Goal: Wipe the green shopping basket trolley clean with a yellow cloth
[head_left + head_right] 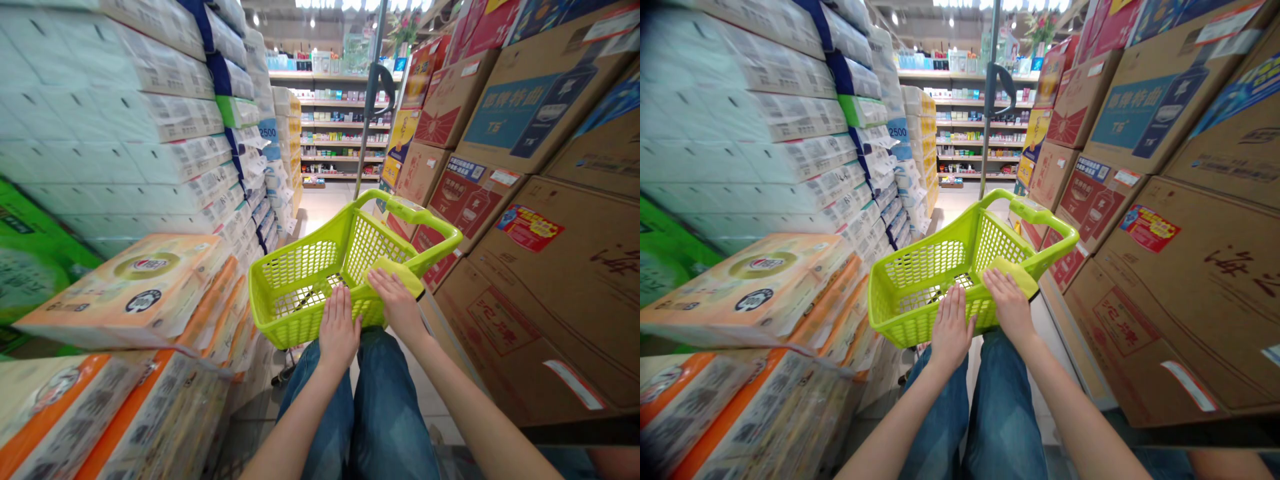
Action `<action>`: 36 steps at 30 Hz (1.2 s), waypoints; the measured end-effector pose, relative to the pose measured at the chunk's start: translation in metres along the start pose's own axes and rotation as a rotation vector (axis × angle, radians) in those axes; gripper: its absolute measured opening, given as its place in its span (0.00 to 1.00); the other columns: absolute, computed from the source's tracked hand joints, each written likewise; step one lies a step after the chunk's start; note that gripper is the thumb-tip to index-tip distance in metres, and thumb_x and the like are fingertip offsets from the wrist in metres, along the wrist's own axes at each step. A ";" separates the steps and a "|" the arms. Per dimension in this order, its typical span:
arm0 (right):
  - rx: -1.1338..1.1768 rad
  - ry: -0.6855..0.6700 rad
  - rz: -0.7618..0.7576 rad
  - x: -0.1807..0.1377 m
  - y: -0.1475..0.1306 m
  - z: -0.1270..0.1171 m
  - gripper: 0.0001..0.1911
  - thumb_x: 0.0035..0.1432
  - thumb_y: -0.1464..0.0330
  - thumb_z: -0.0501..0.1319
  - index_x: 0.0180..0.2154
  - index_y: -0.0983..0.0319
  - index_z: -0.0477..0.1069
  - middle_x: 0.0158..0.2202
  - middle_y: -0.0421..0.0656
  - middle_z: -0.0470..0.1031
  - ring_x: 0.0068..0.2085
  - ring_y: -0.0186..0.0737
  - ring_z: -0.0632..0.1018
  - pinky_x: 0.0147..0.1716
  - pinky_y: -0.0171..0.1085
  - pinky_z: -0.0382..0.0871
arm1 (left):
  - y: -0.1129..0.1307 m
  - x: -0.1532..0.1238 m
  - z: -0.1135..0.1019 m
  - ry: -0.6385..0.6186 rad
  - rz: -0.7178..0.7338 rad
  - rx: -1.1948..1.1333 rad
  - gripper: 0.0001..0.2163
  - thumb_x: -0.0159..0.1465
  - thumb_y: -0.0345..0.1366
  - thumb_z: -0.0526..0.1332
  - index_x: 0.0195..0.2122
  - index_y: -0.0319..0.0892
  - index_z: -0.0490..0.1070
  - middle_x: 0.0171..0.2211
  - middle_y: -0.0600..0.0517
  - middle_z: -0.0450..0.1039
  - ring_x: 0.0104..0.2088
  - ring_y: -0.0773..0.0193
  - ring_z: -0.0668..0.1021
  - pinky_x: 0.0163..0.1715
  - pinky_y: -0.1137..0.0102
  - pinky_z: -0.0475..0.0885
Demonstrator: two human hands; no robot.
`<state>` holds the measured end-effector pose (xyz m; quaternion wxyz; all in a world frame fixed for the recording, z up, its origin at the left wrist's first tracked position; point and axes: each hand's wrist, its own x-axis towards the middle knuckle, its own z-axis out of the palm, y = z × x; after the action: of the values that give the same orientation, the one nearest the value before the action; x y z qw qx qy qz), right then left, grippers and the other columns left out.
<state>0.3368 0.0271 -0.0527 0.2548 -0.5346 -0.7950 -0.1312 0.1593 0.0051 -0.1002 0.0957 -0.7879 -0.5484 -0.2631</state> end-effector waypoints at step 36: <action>0.095 0.014 0.073 0.007 -0.063 0.034 0.37 0.52 0.84 0.49 0.63 0.63 0.66 0.64 0.48 0.69 0.66 0.45 0.67 0.66 0.50 0.61 | -0.003 -0.001 0.005 -0.002 0.032 -0.017 0.35 0.69 0.37 0.51 0.72 0.32 0.35 0.71 0.39 0.49 0.72 0.53 0.52 0.69 0.55 0.54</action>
<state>0.2681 0.0237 -0.0733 0.2903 -0.5497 -0.7784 -0.0875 0.1575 0.0073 -0.1052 0.0925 -0.7976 -0.5336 -0.2656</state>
